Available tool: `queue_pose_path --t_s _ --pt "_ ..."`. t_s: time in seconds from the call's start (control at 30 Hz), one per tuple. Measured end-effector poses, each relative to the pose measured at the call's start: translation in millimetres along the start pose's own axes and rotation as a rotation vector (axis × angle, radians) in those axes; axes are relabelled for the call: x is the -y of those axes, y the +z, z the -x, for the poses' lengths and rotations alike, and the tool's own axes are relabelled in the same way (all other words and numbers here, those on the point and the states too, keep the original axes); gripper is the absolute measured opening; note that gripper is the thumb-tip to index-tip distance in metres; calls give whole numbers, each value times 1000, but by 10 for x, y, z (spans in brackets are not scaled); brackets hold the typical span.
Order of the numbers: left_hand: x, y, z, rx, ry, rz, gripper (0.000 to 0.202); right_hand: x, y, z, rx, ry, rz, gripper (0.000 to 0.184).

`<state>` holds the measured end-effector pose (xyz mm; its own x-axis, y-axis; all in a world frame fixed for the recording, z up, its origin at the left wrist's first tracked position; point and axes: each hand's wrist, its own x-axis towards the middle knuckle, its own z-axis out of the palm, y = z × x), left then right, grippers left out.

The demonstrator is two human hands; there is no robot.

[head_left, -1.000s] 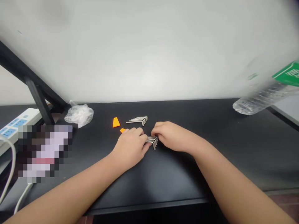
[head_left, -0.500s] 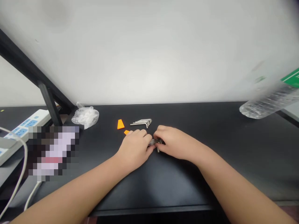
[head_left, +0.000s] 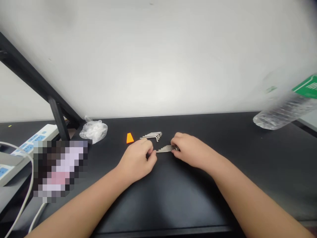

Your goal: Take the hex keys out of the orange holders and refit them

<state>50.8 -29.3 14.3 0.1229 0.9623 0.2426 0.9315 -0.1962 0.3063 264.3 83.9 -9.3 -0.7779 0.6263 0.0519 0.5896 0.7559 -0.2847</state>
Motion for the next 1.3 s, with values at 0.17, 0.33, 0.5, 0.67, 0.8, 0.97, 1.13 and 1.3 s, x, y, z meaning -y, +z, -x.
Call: queue_pose_path --t_s 0.17,0.33,0.5,0.67,0.8,0.97,1.13,1.3 --pt "130 -228 -40 147 -129 -237 29 -340 -39 -68 -56 150 -55 14" --pt "217 -331 -32 237 -247 -411 40 -461 -19 -85 -79 185 -122 17" --pt "249 -279 -11 274 -262 -427 40 -405 15 -70 -167 138 -6 20" --pt "280 -284 -19 261 -259 -328 35 -366 22 -82 -102 60 33 15" --pt "297 -313 -38 309 -323 -239 32 -245 3 -70 -56 26 51 12" --pt "323 -251 -25 221 -317 -305 29 16 -18 -2 25 -14 -66 10" --pt "339 -216 -13 174 -268 -271 31 121 30 -13 70 -61 -179 11" --pt "283 -216 -15 189 -232 -97 32 142 82 -70 61 -144 -280 16"
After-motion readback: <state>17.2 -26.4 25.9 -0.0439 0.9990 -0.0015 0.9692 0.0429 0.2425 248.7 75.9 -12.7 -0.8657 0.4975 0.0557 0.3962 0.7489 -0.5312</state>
